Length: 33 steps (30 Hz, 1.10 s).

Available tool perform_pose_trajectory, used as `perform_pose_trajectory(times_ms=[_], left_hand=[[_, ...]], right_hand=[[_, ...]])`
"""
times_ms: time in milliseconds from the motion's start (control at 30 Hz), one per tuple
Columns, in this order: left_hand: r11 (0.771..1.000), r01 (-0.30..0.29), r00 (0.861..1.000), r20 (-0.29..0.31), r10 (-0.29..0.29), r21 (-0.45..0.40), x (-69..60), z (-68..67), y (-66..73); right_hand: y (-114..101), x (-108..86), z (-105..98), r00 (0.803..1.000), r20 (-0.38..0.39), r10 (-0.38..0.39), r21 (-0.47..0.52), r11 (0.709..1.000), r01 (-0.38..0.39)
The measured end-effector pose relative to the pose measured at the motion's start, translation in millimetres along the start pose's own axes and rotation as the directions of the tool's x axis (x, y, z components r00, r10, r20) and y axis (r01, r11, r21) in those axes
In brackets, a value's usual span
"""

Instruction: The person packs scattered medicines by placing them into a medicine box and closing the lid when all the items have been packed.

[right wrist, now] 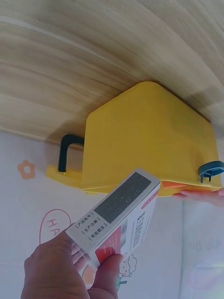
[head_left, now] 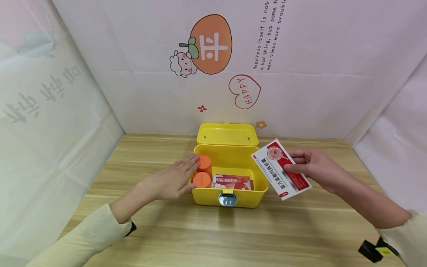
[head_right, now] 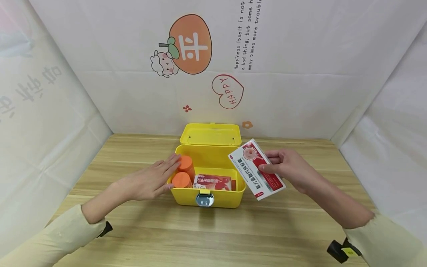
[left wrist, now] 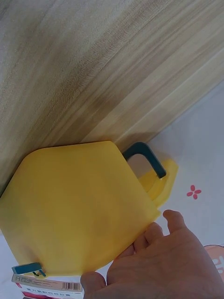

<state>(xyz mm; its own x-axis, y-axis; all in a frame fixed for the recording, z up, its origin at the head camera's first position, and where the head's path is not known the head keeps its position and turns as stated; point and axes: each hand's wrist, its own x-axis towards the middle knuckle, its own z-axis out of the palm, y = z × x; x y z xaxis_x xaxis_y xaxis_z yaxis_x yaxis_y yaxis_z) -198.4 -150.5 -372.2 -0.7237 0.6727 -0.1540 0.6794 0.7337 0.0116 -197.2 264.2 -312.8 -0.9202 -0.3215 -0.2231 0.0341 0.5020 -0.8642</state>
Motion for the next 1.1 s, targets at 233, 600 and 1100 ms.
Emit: perform_pose_trajectory(times_ms=[233,600,1100], left_hand=[[1.0,0.004,1.0,0.001,-0.004,-0.003,0.2,-0.3,-0.3],[1.0,0.004,1.0,0.001,-0.004,-0.007,-0.1,-0.6,-0.5],[1.0,-0.001,1.0,-0.007,0.001,-0.016,-0.7,0.3,-0.2]], right_hand=[[-11,1.7,3,1.0,-0.004,0.001,-0.038,0.999,-0.001],[-21,7.4,8,1.0,-0.011,-0.009,-0.131,0.991,0.007],[-38,20.1,13,1.0,0.027,-0.012,-0.141,0.99,0.016]])
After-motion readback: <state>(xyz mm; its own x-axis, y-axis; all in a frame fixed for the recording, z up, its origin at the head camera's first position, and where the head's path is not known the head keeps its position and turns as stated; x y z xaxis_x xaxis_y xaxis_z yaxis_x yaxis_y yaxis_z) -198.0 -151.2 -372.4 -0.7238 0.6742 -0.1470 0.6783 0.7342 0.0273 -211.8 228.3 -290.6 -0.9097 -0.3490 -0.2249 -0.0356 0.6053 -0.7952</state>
